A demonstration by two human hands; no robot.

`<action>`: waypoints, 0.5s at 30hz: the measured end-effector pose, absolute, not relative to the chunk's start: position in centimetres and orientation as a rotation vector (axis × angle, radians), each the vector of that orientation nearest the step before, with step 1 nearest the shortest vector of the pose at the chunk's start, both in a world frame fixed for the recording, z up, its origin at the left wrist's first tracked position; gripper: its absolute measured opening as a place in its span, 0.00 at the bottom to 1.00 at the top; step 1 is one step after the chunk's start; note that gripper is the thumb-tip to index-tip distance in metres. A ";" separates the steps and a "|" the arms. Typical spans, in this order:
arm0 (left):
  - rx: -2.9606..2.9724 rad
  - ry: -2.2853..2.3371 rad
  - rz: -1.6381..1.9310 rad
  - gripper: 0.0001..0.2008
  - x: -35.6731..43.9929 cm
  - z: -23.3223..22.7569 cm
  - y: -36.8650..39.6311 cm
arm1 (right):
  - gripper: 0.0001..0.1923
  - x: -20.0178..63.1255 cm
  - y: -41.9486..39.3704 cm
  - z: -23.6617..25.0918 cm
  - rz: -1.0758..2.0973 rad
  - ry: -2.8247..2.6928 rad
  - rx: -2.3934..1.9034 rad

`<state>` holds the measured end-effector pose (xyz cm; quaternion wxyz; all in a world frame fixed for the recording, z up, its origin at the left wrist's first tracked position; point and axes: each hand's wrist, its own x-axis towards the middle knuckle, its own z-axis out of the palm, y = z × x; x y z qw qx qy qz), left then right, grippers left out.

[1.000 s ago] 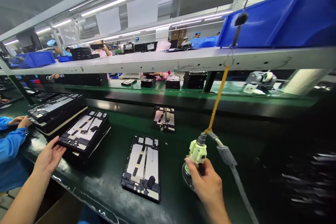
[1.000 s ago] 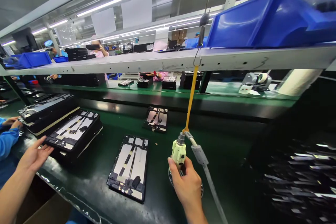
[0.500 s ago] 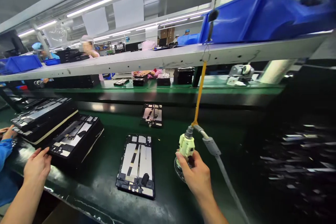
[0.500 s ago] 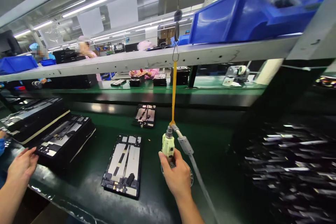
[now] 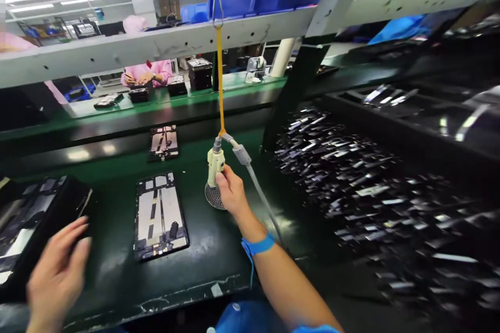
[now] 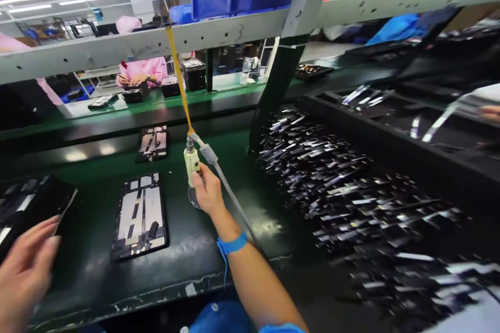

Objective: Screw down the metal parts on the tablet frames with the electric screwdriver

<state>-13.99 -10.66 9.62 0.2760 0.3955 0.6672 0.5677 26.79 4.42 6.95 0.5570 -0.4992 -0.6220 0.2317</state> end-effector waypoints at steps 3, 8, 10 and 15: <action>1.542 1.728 1.357 0.13 -10.4 6.7 -2.8 | 0.28 27.8 5.3 6.2 0.538 -1.418 -1.186; 1.385 1.740 1.390 0.12 -9.7 3.4 7.2 | 0.32 31.3 5.3 3.0 0.576 -1.457 -1.522; 1.328 1.712 1.362 0.13 -9.7 2.3 9.1 | 0.37 32.4 4.1 1.3 0.585 -1.558 -1.598; 1.329 1.610 1.332 0.11 -8.6 0.4 10.1 | 0.60 31.0 2.0 -1.1 0.477 -1.817 -1.784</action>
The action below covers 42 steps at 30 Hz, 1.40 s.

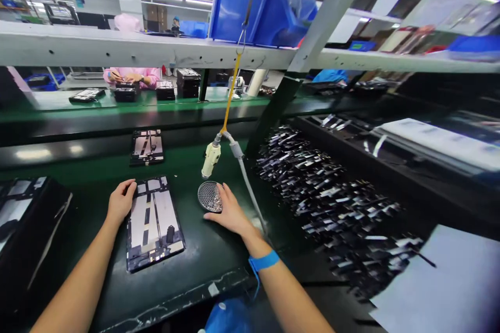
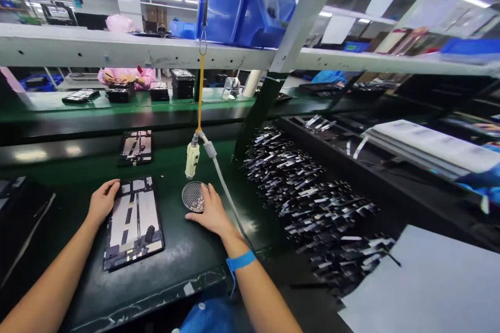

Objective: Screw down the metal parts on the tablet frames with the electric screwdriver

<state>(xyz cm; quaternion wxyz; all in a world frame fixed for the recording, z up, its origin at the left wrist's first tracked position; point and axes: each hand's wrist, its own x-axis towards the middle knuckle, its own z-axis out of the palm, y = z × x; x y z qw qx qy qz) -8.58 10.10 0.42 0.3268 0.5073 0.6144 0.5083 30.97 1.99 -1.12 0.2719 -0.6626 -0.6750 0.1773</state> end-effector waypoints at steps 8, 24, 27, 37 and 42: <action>1.492 1.505 1.269 0.11 -8.2 -0.4 9.7 | 0.51 29.3 0.8 -0.2 0.305 -1.768 -1.836; 1.668 1.521 1.206 0.13 -8.5 -1.2 10.0 | 0.50 27.1 -2.7 0.3 0.464 -1.881 -1.802; 1.702 1.540 1.189 0.15 -8.6 -1.3 10.1 | 0.51 27.1 -3.1 0.1 0.492 -1.908 -1.783; 1.792 1.558 1.143 0.18 -8.8 -1.5 10.3 | 0.60 29.0 -3.8 0.5 0.544 -2.024 -1.792; 1.802 1.556 1.140 0.18 -9.0 -1.6 10.2 | 0.55 27.9 -2.0 1.0 0.463 -2.020 -1.794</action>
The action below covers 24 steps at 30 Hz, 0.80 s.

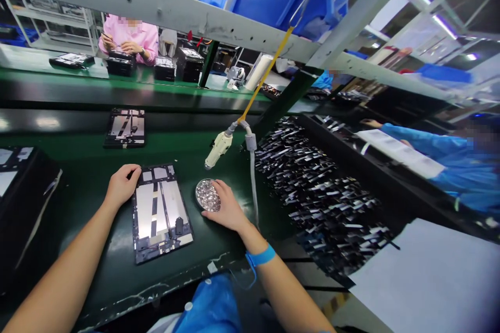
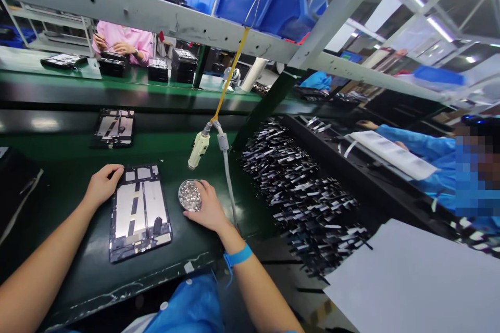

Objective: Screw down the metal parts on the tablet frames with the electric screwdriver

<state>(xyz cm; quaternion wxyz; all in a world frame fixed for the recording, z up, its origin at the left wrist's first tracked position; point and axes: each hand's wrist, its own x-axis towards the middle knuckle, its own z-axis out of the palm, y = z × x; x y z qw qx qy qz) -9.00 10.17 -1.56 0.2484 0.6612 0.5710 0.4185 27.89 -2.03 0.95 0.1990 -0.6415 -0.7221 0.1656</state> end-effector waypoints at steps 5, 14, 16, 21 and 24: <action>1.809 1.548 1.148 0.17 -9.0 -1.7 10.2 | 0.54 28.1 -3.0 0.9 0.457 -2.019 -1.786; 1.817 1.540 1.161 0.17 -9.0 -1.7 10.2 | 0.46 27.2 -4.0 -0.3 0.316 -1.854 -1.912; 1.814 1.538 1.165 0.17 -9.1 -1.7 10.1 | 0.45 27.3 -4.0 -0.3 0.281 -1.807 -1.976; 1.816 1.539 1.155 0.16 -9.0 -1.5 10.0 | 0.45 27.1 -4.7 -0.3 0.286 -1.857 -1.947; 1.820 1.536 1.161 0.16 -8.9 -1.4 10.0 | 0.44 27.0 -5.1 -0.3 0.314 -1.896 -1.923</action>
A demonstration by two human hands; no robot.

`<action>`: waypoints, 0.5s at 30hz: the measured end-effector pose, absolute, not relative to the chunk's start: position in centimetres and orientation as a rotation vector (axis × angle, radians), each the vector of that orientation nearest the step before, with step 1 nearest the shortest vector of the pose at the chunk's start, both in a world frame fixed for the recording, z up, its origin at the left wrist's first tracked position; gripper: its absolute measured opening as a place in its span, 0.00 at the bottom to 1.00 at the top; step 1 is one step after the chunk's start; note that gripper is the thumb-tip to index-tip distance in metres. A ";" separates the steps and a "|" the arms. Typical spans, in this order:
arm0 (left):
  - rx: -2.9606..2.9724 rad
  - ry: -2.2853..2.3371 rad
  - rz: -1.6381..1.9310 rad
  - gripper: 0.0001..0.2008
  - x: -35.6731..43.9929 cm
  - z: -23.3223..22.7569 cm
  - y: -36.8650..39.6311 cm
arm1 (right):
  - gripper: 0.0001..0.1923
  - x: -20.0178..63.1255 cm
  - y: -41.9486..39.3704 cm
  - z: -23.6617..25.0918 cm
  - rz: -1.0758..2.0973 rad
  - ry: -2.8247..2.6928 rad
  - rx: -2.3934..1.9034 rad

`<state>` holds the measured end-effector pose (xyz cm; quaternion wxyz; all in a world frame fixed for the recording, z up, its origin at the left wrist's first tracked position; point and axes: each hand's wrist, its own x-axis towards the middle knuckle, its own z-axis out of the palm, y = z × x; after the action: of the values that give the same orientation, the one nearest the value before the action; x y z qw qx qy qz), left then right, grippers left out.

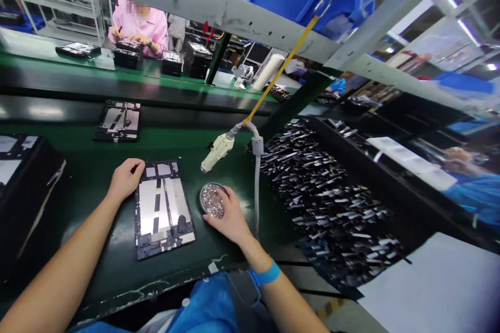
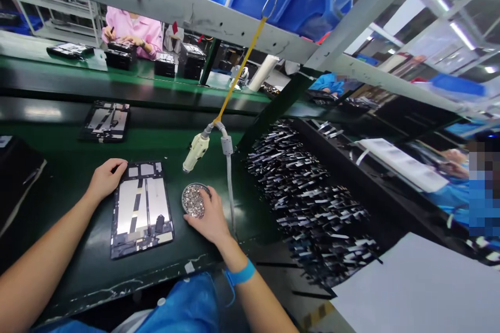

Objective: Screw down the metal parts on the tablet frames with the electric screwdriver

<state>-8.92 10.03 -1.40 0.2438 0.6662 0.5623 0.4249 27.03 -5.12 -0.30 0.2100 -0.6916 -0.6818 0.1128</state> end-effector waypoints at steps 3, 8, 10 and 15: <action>1.820 1.528 1.163 0.16 -8.8 -1.3 10.0 | 0.43 27.0 -5.5 -0.3 0.254 -1.818 -2.004; 1.829 1.530 1.163 0.16 -8.8 -1.2 10.0 | 0.46 27.0 -5.7 -0.7 0.282 -1.866 -1.938; 1.831 1.525 1.162 0.16 -8.9 -1.2 10.0 | 0.45 26.9 -6.1 -1.0 0.244 -1.800 -1.977; 1.833 1.540 1.155 0.16 -8.9 -1.3 10.1 | 0.52 26.2 -7.6 -0.6 0.349 -1.923 -1.885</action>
<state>-8.89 10.06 -1.31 0.2396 0.6696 0.5625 0.4218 26.18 -7.58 -0.64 0.2116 -0.6785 -0.6922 0.1255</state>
